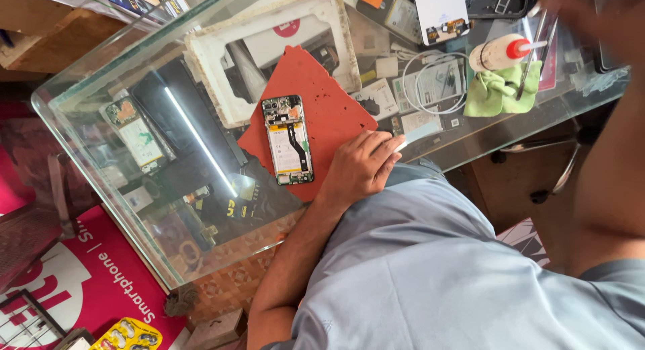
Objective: The person applies adhesive tape to a smartphone battery, then uses a yellow glue gun to apply adhesive around the edges of a disassembled smartphone frame. The person works at a glass counter with various tools and parts visible.
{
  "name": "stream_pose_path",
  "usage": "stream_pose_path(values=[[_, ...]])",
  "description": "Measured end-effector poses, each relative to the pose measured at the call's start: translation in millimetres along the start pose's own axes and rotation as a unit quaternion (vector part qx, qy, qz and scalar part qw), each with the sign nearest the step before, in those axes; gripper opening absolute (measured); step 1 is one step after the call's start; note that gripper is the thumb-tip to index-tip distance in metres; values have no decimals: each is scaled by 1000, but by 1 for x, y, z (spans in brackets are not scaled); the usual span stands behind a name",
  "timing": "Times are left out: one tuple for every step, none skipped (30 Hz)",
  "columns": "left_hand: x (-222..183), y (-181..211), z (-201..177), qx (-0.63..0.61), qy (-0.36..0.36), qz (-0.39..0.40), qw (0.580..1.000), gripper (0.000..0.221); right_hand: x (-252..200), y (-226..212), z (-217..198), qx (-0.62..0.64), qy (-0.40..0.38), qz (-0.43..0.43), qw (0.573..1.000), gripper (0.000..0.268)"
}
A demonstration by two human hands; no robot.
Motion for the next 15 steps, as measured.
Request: stream_pose_path(values=[[0,0,0,3,2,3,1000,31,-16,-9,2,66,-4,10,998,9],[0,0,0,5,4,7,1000,31,-32,-20,11,131,-17,25,991,9],[0,1,0,8,6,10,1000,32,-46,-32,25,198,-39,46,978,9],[0,2,0,10,8,8,1000,32,-60,-46,44,251,-56,67,964,10],[-1,3,0,13,9,7,1000,33,-74,-62,64,290,-65,90,951,10],[-2,3,0,15,10,6,1000,33,-84,-75,83,324,-69,114,936,11],[-2,3,0,17,8,9,1000,34,-93,-85,96,299,-57,125,944,12],[-2,3,0,20,5,12,1000,35,-101,-93,108,273,-45,136,951,14],[-2,3,0,21,3,14,1000,36,-108,-99,118,257,-37,137,956,14],[-3,4,0,23,1,17,1000,37,-115,-105,127,240,-30,139,960,13],[-4,4,0,25,-2,18,1000,38,-121,-108,134,224,-23,140,964,13],[-4,5,0,26,-5,19,999,39,-124,-109,141,218,-23,141,965,13],[-5,5,0,26,-5,18,999,39,-126,-111,147,212,-22,142,967,13],[-6,6,0,25,-5,18,1000,40,-127,-111,151,206,-22,143,968,13],[-6,7,1,24,-6,17,1000,40,-129,-111,153,199,-21,141,970,13]])
Point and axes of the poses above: each hand's wrist, its own x-axis towards the middle knuckle, its own z-axis out of the palm, y = z × x, the point moved 3 cm from there along x, towards the middle knuckle, and after that the axes turned 15 degrees about z, right-handed, at the moved point
